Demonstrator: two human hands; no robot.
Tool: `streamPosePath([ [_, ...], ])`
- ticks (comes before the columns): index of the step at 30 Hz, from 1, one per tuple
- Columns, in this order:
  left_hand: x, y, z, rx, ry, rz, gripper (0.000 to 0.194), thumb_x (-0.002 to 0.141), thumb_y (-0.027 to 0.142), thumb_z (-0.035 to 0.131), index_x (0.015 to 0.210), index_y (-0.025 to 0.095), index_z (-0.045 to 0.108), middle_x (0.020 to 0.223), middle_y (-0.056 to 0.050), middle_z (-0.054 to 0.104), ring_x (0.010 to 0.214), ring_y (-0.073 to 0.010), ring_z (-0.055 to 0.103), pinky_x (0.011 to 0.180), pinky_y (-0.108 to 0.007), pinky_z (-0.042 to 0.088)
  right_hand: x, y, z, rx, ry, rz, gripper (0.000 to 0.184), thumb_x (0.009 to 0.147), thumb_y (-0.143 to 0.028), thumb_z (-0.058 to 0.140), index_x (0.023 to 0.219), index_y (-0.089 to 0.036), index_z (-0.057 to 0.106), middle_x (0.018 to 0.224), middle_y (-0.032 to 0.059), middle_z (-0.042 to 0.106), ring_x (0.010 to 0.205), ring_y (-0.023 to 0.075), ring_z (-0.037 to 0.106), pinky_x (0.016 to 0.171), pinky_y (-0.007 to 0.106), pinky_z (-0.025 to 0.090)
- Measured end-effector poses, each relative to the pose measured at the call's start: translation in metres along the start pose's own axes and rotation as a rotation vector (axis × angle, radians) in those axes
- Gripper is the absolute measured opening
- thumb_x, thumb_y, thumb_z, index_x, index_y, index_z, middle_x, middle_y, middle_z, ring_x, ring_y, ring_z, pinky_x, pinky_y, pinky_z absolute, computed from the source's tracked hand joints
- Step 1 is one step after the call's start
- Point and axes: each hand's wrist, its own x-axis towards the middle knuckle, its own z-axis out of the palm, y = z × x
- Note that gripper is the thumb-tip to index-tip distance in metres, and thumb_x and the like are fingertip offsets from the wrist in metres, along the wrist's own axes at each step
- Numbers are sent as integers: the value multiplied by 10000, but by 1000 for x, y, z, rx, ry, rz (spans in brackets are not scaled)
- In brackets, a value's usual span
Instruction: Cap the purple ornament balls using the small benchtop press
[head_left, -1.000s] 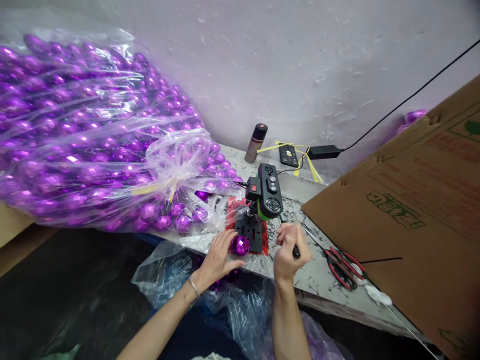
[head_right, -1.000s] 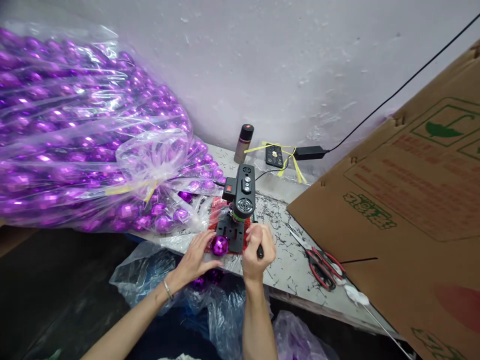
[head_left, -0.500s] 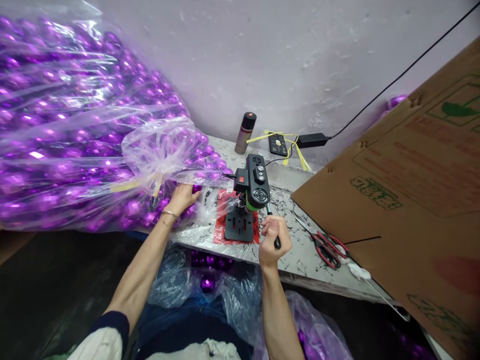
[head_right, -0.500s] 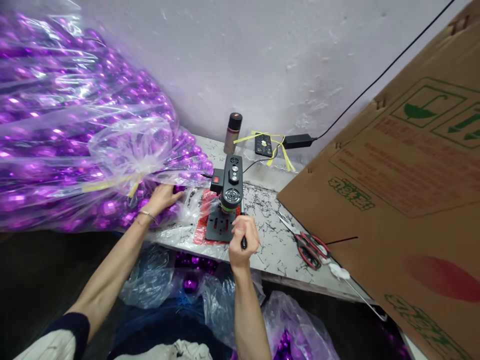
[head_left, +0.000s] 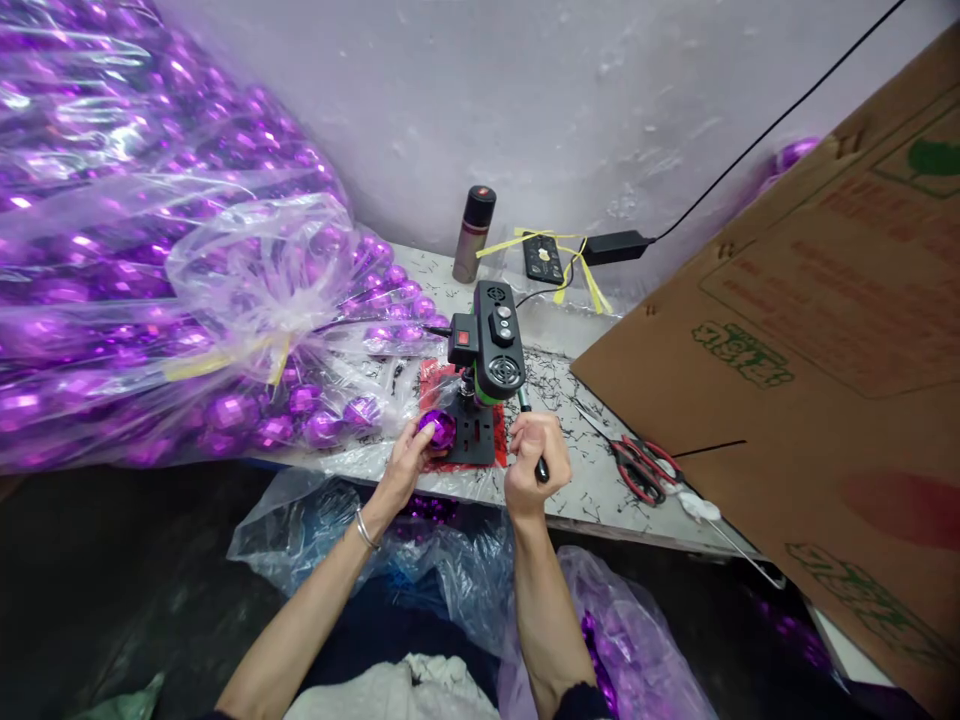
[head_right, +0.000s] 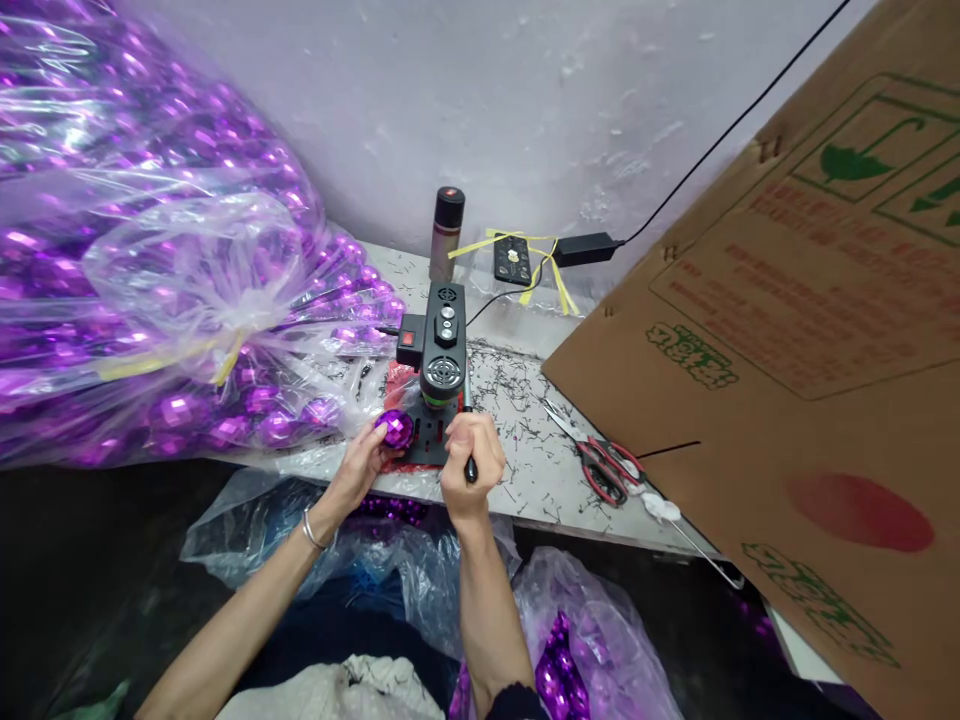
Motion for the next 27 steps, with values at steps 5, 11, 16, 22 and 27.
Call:
streamPosePath([
  [5, 21, -14, 12, 136, 60, 102, 653, 903, 670, 738, 1363, 218, 636, 1192, -105, 795, 1050, -273, 783, 878, -400, 665, 0, -1, -1, 4, -14, -12, 354, 1051, -155, 473, 710, -227, 539, 695, -15, 591, 662, 138, 597, 619, 303, 442],
  [11, 30, -13, 19, 366, 57, 264, 594, 862, 508, 849, 1343, 224, 648, 1283, -125, 769, 1190, -311, 749, 1070, -478, 591, 1, -2, -3, 10, -41, -27, 325, 1042, -121, 479, 740, -226, 539, 722, -22, 608, 675, 123, 604, 628, 285, 444],
  [16, 33, -12, 23, 630, 35, 424, 616, 869, 471, 862, 1386, 229, 631, 1329, -146, 753, 1252, -351, 716, 1094, -522, 560, 4, -4, -3, -15, -38, -20, 320, 1041, -135, 485, 742, -225, 554, 722, -15, 616, 655, 126, 598, 617, 289, 449],
  [22, 33, -18, 28, 692, 17, 468, 663, 899, 516, 831, 1446, 224, 597, 1340, -157, 746, 1271, -359, 704, 1117, -537, 524, 6, -7, -4, -28, -37, -8, 339, 1045, -165, 480, 718, -226, 548, 707, -9, 608, 659, 134, 598, 619, 295, 463],
  [27, 33, -19, 28, 672, 16, 459, 637, 905, 542, 817, 1424, 232, 617, 1348, -158, 741, 1289, -363, 690, 1118, -537, 521, -11, 5, -1, -31, -11, -18, 337, 1048, -180, 467, 724, -231, 545, 713, -6, 607, 669, 141, 602, 618, 302, 460],
])
